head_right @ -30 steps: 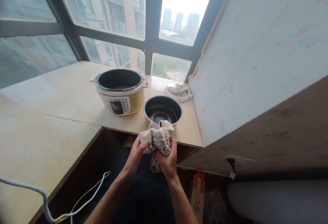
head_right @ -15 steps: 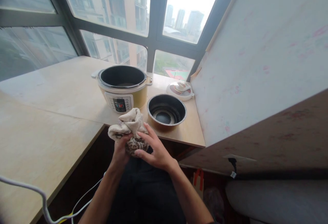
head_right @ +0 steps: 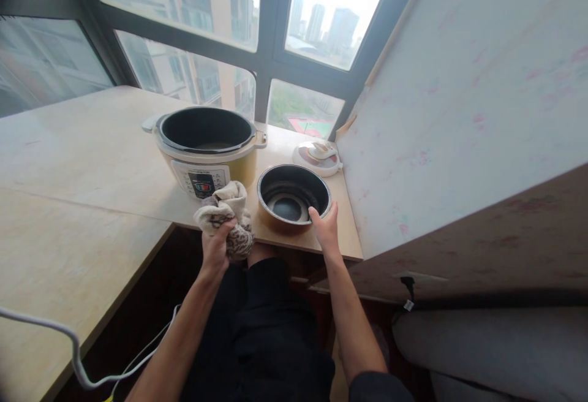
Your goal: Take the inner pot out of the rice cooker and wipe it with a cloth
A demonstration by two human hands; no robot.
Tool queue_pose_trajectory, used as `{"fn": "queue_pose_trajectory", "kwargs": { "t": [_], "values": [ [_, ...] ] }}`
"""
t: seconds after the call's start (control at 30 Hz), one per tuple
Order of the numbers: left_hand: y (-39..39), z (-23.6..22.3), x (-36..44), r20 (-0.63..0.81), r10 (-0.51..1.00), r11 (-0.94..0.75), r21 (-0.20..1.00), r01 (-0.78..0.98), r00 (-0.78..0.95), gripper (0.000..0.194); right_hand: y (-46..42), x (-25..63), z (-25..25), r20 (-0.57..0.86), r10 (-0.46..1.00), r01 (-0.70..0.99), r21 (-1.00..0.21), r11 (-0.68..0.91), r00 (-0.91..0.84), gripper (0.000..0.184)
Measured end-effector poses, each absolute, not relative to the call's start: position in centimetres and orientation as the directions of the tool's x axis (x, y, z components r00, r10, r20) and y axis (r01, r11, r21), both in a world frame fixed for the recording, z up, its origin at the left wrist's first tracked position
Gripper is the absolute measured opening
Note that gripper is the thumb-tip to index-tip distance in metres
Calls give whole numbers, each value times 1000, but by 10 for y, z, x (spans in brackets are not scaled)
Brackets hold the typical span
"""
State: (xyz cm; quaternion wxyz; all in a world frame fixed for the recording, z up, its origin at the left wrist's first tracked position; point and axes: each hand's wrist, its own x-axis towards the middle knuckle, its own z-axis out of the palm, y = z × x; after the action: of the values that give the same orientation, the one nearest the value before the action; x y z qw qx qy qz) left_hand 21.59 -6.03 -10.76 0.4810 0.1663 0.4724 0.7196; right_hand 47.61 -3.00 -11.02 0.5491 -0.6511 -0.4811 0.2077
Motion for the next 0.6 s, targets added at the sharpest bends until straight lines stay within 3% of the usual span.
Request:
{"fn": "queue_pose_trajectory", "kwargs": {
  "t": [0.1,0.4,0.6],
  "values": [
    [-54,-114,226,-235,864,-50,840,-541,-445,56,-27,471,-110,230,885,301,-947,109,404,64],
    [-42,-125,244,-222,905,-7,845,-535,-363,50,-26,484,-102,217,932,189,-968,166,291,66],
    [-39,-131,242,-207,904,-22,851,-525,-374,51,-22,505,-94,107,980,45,-994,101,170,69]
  ]
}}
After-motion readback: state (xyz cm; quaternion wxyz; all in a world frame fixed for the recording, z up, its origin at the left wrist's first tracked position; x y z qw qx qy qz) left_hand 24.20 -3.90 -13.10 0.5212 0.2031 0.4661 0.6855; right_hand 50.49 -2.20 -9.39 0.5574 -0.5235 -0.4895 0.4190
